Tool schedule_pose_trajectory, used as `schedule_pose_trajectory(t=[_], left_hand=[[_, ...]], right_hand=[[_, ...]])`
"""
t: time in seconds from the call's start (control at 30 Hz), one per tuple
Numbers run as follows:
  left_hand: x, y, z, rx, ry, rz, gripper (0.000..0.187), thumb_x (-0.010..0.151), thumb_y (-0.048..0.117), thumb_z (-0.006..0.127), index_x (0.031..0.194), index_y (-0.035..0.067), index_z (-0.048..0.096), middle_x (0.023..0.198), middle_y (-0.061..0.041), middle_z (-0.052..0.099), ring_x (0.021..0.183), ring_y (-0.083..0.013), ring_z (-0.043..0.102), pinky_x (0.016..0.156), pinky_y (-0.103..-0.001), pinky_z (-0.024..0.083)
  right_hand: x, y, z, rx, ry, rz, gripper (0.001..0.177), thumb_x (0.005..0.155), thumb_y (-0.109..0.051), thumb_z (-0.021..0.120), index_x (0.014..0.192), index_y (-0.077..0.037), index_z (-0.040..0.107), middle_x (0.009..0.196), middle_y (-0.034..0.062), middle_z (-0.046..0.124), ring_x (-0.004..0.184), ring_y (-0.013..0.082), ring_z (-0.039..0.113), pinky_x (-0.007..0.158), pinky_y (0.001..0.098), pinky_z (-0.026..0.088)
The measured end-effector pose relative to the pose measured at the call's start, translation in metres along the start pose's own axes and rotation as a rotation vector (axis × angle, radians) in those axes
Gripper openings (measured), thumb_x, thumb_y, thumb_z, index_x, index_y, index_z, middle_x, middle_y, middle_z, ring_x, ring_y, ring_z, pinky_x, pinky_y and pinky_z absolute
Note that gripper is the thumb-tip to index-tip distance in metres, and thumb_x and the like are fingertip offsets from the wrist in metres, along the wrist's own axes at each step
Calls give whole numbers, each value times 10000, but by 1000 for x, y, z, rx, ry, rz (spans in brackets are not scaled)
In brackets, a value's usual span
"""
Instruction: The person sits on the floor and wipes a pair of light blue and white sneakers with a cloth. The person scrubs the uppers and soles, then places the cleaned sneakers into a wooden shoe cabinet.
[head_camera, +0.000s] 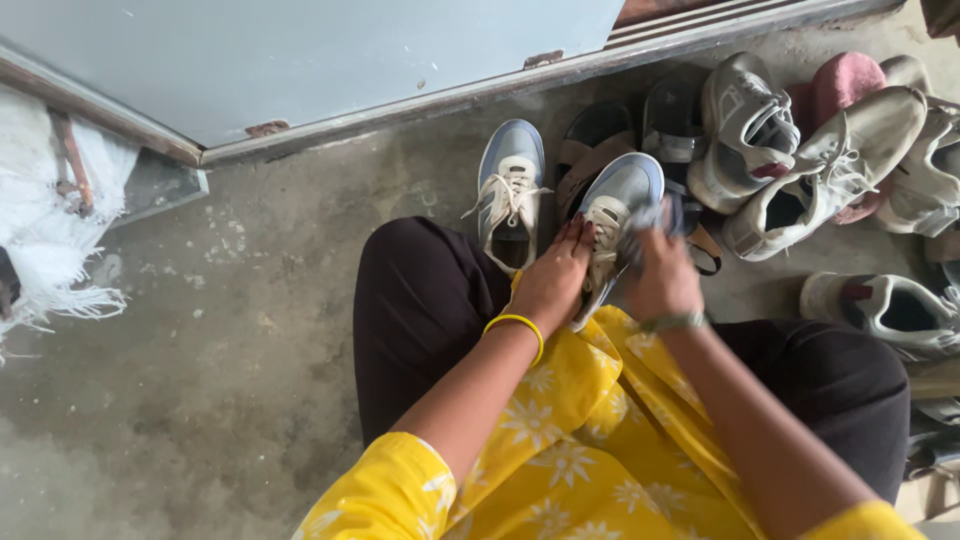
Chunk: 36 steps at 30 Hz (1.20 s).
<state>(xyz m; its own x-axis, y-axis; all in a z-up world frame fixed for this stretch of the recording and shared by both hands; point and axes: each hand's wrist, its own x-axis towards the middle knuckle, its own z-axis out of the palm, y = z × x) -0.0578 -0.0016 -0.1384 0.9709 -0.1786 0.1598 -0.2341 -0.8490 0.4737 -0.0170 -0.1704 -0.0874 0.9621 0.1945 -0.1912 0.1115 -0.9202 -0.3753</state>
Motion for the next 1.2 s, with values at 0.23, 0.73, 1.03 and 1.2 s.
schedule_pose_trajectory(t=[0.23, 0.73, 1.03, 1.2], left_hand=[[-1, 2, -2, -63, 22, -11, 644, 900, -6, 446, 1538, -40, 362, 1585, -243, 401, 1474, -345, 406, 1185, -371, 382], [4, 1, -10, -195, -3, -25, 719, 807, -37, 478, 1515, -48, 355, 1563, -251, 395, 1463, -347, 378, 1184, -383, 337], [1, 1, -8, -137, 1, -11, 668, 865, -70, 443, 1530, -39, 384, 1580, -231, 427, 1489, -331, 397, 1187, -373, 360], [2, -4, -5, -163, 23, 5, 692, 833, -19, 502, 1512, -65, 380, 1547, -257, 438, 1464, -341, 408, 1208, -386, 345]], right_hand=[[21, 31, 2, 68, 165, -89, 466, 792, -131, 740, 1234, -171, 600, 1090, 223, 700, 1004, 451, 673, 859, 532, 557], [-18, 34, 19, 101, -10, -99, 459, 743, -163, 792, 1169, -138, 622, 1038, 193, 728, 926, 397, 710, 816, 478, 577], [30, 32, -5, 72, 133, 39, 502, 788, -131, 760, 1244, -93, 554, 1192, 260, 621, 1012, 431, 671, 832, 500, 575], [-42, 16, 15, 140, -161, -306, 598, 649, -169, 808, 1218, -129, 630, 1152, 212, 685, 1017, 393, 688, 830, 490, 576]])
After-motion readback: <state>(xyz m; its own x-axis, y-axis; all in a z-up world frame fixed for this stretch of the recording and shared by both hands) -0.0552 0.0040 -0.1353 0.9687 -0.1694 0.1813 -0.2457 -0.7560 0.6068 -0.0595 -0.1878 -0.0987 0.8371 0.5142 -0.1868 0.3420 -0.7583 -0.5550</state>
